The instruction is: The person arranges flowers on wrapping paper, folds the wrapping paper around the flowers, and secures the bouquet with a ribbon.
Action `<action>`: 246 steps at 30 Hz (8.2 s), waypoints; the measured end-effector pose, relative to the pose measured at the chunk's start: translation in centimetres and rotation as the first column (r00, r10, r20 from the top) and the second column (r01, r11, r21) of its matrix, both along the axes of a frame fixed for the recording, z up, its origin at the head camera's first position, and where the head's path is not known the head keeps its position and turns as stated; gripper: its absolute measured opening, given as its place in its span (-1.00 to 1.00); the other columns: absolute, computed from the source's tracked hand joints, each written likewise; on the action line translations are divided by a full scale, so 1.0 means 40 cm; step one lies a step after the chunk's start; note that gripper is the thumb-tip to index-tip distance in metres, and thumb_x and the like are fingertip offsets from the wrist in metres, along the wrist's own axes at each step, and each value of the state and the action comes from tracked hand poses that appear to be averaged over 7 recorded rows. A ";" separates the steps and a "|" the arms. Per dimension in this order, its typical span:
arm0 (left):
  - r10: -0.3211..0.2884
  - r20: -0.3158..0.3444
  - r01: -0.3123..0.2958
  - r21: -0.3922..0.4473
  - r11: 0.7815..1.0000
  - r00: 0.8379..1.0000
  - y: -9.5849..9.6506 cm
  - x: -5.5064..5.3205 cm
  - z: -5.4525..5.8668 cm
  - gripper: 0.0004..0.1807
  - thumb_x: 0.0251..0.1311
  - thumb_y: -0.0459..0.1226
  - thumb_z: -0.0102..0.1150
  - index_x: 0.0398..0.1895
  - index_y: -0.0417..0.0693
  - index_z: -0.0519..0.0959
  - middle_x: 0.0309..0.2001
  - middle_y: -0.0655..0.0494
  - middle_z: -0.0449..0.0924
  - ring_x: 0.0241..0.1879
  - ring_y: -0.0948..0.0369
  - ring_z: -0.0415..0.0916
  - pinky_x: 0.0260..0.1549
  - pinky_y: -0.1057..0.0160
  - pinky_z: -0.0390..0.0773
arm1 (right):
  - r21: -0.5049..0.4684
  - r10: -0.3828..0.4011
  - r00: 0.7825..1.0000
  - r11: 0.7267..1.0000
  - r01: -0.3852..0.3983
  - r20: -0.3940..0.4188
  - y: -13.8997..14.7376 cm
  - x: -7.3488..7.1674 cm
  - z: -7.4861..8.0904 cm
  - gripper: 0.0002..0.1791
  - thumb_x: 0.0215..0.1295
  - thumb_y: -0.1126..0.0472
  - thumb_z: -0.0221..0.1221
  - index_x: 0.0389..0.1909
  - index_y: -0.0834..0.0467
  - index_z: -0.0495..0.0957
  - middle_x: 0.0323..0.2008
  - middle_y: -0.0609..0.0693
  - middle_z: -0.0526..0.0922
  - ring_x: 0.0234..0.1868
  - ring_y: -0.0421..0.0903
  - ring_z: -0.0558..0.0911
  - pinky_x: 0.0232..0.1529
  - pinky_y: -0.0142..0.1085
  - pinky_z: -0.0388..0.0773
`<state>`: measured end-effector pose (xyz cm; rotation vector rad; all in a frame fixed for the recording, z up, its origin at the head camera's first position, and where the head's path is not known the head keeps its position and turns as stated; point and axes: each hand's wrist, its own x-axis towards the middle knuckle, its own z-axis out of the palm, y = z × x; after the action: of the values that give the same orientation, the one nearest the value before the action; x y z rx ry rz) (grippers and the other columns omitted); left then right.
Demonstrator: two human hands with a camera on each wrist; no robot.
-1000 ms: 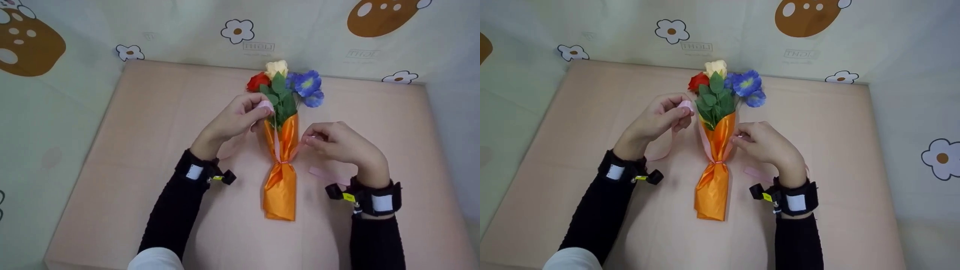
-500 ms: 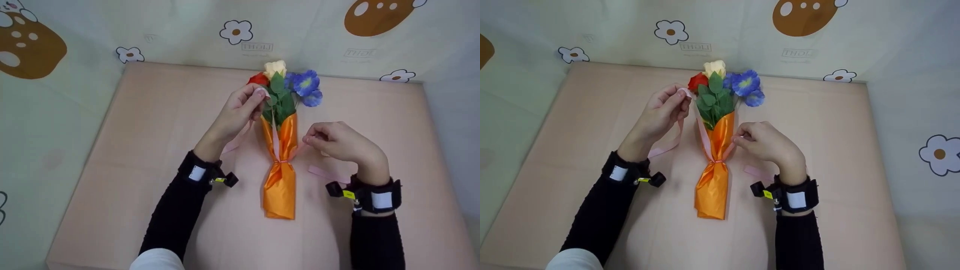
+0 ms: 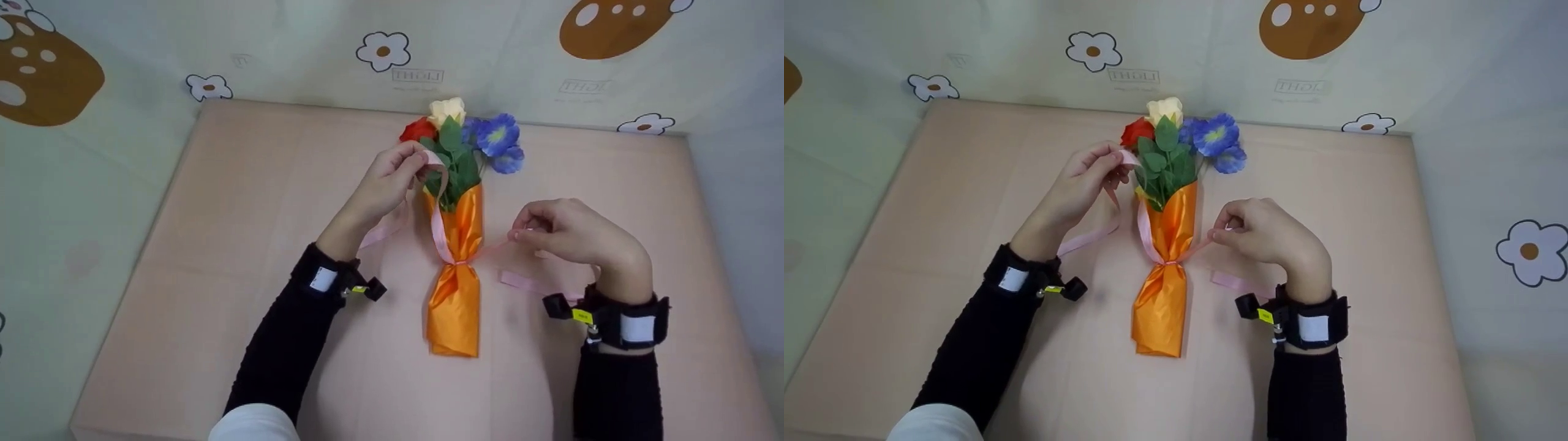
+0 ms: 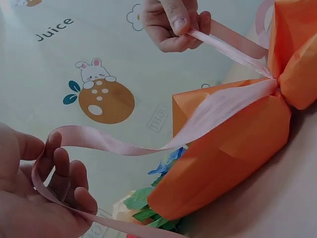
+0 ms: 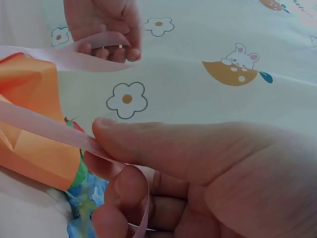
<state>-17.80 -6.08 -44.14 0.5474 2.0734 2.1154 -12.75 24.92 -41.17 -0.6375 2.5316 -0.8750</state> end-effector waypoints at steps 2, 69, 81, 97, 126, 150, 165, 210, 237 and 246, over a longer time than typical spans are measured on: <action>-0.036 0.016 0.036 -0.011 0.999 0.999 0.005 -0.002 -0.007 -0.78 0.60 -0.29 -0.08 -0.13 -0.15 0.57 -0.25 0.03 0.53 -0.26 0.04 0.38 -0.20 0.23 0.48 | 0.003 -0.007 1.000 1.000 0.007 -0.015 0.001 -0.001 0.000 -0.85 0.48 0.10 0.26 -0.22 0.09 0.70 -0.44 -0.06 0.66 -0.44 -0.13 0.58 -0.41 -0.39 0.55; -0.090 0.263 0.082 0.042 0.996 0.961 0.029 0.015 0.000 -0.83 0.48 -0.30 0.19 -0.11 -0.27 0.65 -0.29 -0.01 0.63 -0.26 0.13 0.55 -0.10 0.26 0.65 | -0.083 -0.130 0.963 0.990 0.114 -0.234 -0.006 -0.064 -0.085 -0.82 0.44 0.20 0.25 -0.04 0.11 0.74 0.07 0.17 0.57 0.07 0.15 0.55 0.04 0.11 0.55; -0.159 0.334 0.171 -0.006 0.985 0.929 0.033 0.013 -0.005 -0.72 0.42 -0.28 0.26 0.01 -0.36 0.65 -0.32 -0.02 0.70 -0.29 0.16 0.62 -0.05 0.25 0.70 | 0.077 -0.504 0.864 0.861 0.503 -0.008 -0.026 -0.085 -0.128 -0.20 0.36 -0.48 0.07 -0.05 0.23 0.67 -0.27 0.14 0.61 -0.25 0.06 0.54 -0.28 -0.21 0.45; -0.300 0.178 0.296 0.050 0.954 0.937 0.012 0.047 0.035 -0.83 0.42 -0.40 0.21 -0.06 -0.33 0.69 -0.20 -0.23 0.70 -0.21 -0.11 0.65 -0.12 0.26 0.72 | -0.348 -0.075 0.897 0.933 -0.091 -0.436 -0.176 -0.080 -0.163 -0.75 0.50 0.16 0.23 0.10 0.07 0.72 0.05 0.08 0.60 0.07 -0.03 0.49 0.05 -0.21 0.43; -0.220 0.102 0.240 -0.267 0.933 0.970 0.056 0.042 0.003 -0.86 0.41 -0.27 0.29 -0.15 -0.18 0.72 -0.22 -0.11 0.76 -0.29 0.14 0.69 -0.17 0.24 0.73 | -0.508 -0.197 0.946 0.860 0.042 -0.256 -0.125 -0.054 -0.101 -0.91 0.37 0.23 0.36 -0.16 0.11 0.78 -0.39 -0.06 0.63 -0.44 -0.12 0.51 -0.44 -0.43 0.45; -0.403 0.099 0.409 -0.373 0.833 0.910 0.039 0.031 -0.015 -0.84 0.42 -0.29 0.26 -0.10 -0.17 0.75 -0.31 0.05 0.70 -0.36 -0.04 0.49 -0.38 0.35 0.48 | -0.631 -0.197 0.979 0.753 0.186 0.054 -0.060 -0.063 -0.085 -0.72 0.32 0.36 0.35 0.02 0.35 0.69 -0.16 0.09 0.77 -0.25 -0.07 0.73 -0.29 -0.38 0.69; -0.405 0.128 0.424 -0.314 0.849 0.906 0.048 0.039 -0.008 -0.91 0.34 -0.33 0.35 -0.17 -0.17 0.72 -0.29 -0.07 0.75 -0.39 0.06 0.59 -0.33 0.26 0.67 | -0.546 -0.181 0.979 0.813 0.201 0.091 -0.021 -0.057 -0.055 -0.77 0.32 0.31 0.38 -0.09 0.37 0.72 -0.38 0.04 0.78 -0.51 -0.15 0.67 -0.45 -0.36 0.66; 0.182 -0.177 -0.220 -0.227 0.949 0.967 -0.304 0.023 0.124 -0.57 0.52 -0.22 0.09 -0.59 -0.18 0.57 -0.60 0.20 0.54 -0.43 0.22 0.60 -0.33 0.35 0.61 | -0.397 -0.241 0.953 0.905 0.153 -0.182 -0.001 -0.033 -0.016 -0.88 0.36 0.19 0.37 -0.19 0.16 0.78 -0.38 0.03 0.75 -0.49 -0.17 0.64 -0.44 -0.45 0.59; -0.557 -0.016 0.451 -0.568 0.688 0.830 0.165 0.191 0.029 -0.45 0.60 -0.28 -0.08 0.59 0.02 0.23 0.45 0.16 0.43 0.21 0.27 0.53 0.32 0.36 0.45 | -0.459 -0.248 0.958 0.874 0.159 -0.142 -0.004 -0.034 -0.016 -0.86 0.38 0.24 0.35 -0.18 0.24 0.76 -0.38 -0.01 0.75 -0.45 -0.16 0.69 -0.41 -0.44 0.63; -0.602 -0.064 0.337 -0.779 0.529 0.796 0.150 0.185 0.031 -0.65 0.55 -0.18 0.07 0.27 -0.05 0.62 -0.08 0.13 0.71 -0.24 0.23 0.60 -0.08 0.39 0.61 | -0.448 -0.241 0.962 0.880 0.159 -0.130 -0.018 -0.035 -0.015 -0.86 0.36 0.22 0.37 -0.18 0.21 0.77 -0.39 0.05 0.75 -0.46 -0.18 0.68 -0.43 -0.44 0.61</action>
<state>-10.42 -0.07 -42.91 1.2066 2.3174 0.7769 -14.16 24.21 -41.76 -0.6112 2.6127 -1.5524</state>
